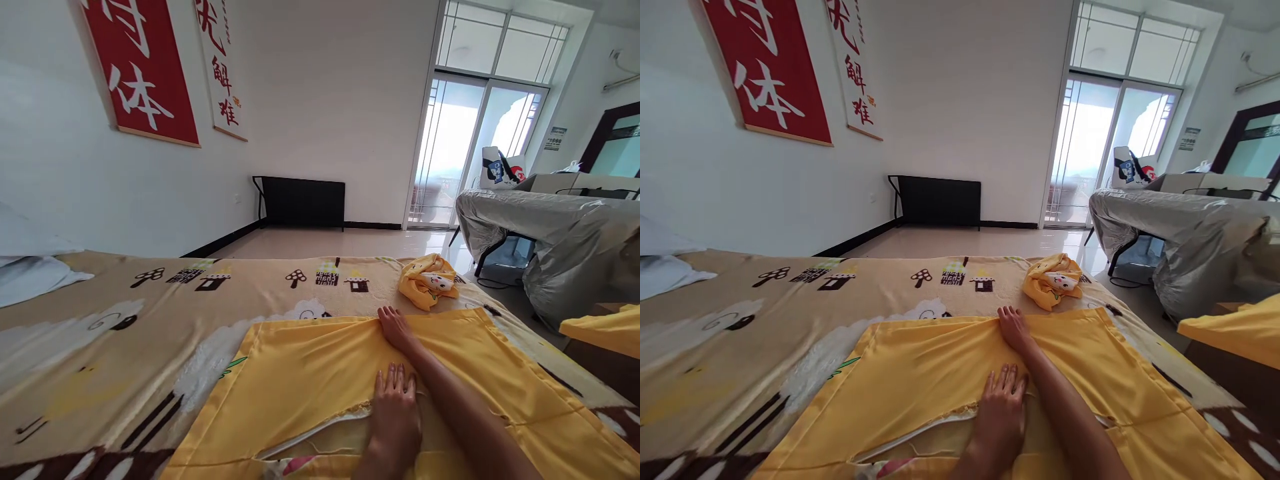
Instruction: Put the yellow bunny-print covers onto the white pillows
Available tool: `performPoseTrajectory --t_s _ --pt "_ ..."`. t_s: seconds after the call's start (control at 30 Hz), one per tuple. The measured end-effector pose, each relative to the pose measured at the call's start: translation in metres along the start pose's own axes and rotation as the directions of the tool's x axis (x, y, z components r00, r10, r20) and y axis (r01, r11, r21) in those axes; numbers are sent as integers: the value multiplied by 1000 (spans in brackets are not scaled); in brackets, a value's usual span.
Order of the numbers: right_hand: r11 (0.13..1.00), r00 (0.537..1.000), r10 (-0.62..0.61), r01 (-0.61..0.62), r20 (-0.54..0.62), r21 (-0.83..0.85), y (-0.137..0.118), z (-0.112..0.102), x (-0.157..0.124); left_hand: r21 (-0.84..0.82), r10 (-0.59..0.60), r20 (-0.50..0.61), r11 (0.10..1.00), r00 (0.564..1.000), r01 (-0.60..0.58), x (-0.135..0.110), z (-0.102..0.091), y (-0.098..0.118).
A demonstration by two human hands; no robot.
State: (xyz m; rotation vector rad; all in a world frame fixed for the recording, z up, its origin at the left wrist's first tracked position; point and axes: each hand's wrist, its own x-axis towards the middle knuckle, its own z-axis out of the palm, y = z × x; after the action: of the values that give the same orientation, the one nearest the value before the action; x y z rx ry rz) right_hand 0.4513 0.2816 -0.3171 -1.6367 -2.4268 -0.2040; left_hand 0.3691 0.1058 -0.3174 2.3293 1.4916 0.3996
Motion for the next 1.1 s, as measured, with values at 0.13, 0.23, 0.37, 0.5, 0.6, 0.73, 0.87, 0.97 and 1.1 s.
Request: performPoseTrajectory --t_s 0.13,0.23,0.37,0.5,0.6,0.73,0.87,0.97,1.1 --pt "999 1000 14 -14 2 38 -2 -4 0 2 -8 -40 1000 999 8 -6 -4 12" --pt "995 999 40 -40 -5 90 -12 -12 -6 46 -68 -6 997 998 68 -6 -27 20" --pt "979 995 -98 94 16 182 -35 -15 -30 62 -211 -121 974 970 220 -1 -71 -3" --pt "883 917 -384 329 111 335 -39 -15 -53 109 -304 -212 937 929 332 1 -82 -62" --pt "886 922 -335 240 191 397 -7 -18 -61 170 -409 -236 875 881 452 -2 -72 -103" --pt "972 956 -22 -48 292 230 77 -25 -88 233 -475 -288 808 832 542 -7 -61 -125" --pt "933 903 333 -358 273 46 154 -46 -134 260 -495 -285 784 820 564 -10 -66 -122" --pt "877 861 468 -480 197 15 163 -66 -149 275 -524 -273 761 806 588 -3 -73 -108" --pt "933 939 325 -338 113 123 97 -68 -122 307 -420 -209 829 883 467 37 -61 -61"
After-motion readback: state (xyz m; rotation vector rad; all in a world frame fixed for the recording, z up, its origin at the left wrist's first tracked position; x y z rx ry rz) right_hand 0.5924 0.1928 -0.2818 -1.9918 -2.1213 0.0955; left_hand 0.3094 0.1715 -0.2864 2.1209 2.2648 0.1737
